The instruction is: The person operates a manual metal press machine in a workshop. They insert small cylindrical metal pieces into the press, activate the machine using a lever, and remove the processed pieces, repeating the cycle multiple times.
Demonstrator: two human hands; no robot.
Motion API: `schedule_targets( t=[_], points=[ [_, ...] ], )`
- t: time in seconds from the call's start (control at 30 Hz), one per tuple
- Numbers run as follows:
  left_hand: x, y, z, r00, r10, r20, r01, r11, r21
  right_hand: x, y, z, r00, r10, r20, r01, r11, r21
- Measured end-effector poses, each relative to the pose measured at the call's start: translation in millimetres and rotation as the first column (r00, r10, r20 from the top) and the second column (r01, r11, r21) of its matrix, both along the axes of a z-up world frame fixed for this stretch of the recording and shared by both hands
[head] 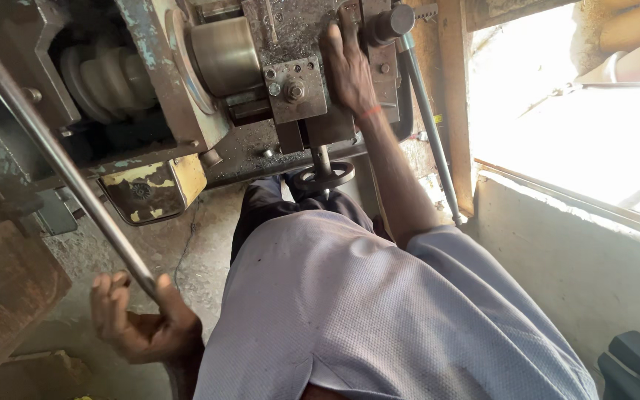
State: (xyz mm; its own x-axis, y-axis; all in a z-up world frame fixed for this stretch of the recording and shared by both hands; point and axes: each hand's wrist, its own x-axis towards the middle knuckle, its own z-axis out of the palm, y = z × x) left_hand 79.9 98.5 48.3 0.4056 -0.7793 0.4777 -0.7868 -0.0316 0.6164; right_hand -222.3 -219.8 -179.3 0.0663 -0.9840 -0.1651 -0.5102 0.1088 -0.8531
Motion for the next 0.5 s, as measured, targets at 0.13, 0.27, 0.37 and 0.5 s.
schedule_targets(
  t=[0.13, 0.27, 0.37, 0.5],
  points=[
    [13, 14, -7, 0.964, 0.12, -0.238, -0.139, 0.988, -0.066, -9, 49, 19, 0.966, -0.234, 0.108, 0.25, 0.952, -0.175],
    [67, 27, -30, 0.97, 0.243, 0.0, -0.239, 0.956, -0.172, -21, 98, 60, 0.956, -0.271, 0.114, 0.292, 0.926, -0.239],
    [113, 35, -41, 0.87, 0.482, 0.102, -0.451, 0.863, -0.225, -29, 127, 72, 0.97, -0.213, 0.116, 0.238, 0.927, -0.288],
    [140, 47, -44, 0.571, 0.752, -0.329, -0.786, 0.617, 0.047, -49, 171, 62, 0.979, -0.203, -0.015, 0.183, 0.91, -0.373]
  ],
)
